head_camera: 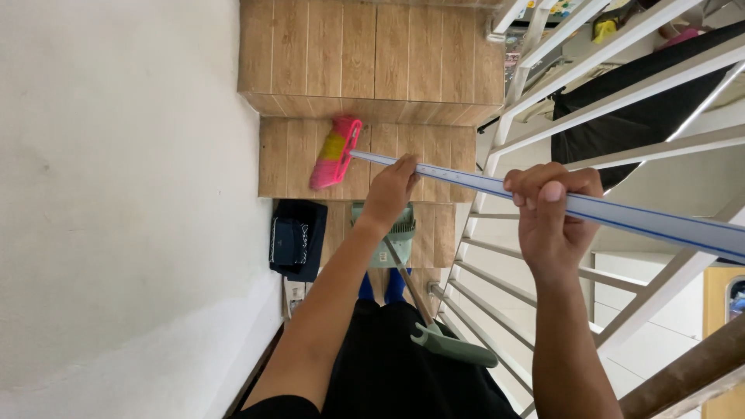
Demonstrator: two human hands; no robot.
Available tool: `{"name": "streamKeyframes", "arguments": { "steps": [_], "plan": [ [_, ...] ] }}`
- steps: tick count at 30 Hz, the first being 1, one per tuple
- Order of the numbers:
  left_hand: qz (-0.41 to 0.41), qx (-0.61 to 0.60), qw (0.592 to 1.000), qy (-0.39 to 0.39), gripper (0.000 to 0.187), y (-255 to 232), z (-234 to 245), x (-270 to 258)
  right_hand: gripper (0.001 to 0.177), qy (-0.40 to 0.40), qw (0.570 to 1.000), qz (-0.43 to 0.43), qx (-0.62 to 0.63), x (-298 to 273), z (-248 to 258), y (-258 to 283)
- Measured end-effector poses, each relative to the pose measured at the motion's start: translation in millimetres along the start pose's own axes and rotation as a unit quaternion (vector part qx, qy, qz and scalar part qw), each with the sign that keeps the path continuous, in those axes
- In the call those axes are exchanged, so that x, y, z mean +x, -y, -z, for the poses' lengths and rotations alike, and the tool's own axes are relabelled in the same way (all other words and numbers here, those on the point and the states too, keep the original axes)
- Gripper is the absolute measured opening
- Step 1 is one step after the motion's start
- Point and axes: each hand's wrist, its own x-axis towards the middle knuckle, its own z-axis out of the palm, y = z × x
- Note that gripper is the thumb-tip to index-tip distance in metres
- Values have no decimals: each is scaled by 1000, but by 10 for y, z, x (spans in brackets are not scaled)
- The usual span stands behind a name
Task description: The recorder sweeps debris down the stairs and across the floor into a dustpan.
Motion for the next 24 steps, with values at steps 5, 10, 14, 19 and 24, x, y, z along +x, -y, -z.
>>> {"name": "streamKeyframes", "arguments": {
  "steps": [5,10,14,19,24],
  "plan": [
    [10,-30,999,26,26,-287,-167,11,24,-22,1000,1,-14,-154,285,164],
    [-5,-75,996,57,29,-462,-341,-19,24,-33,998,5,-50,-273,433,368],
    [-52,-80,993,76,31,-648,-138,89,22,-49,994,10,-100,-154,431,620],
    [-33,-80,992,94,31,-789,180,305,18,-48,992,45,-110,-54,348,683],
    [-50,-95,992,73,29,-558,232,485,14,-87,994,58,-39,26,151,473]
  ]
}}
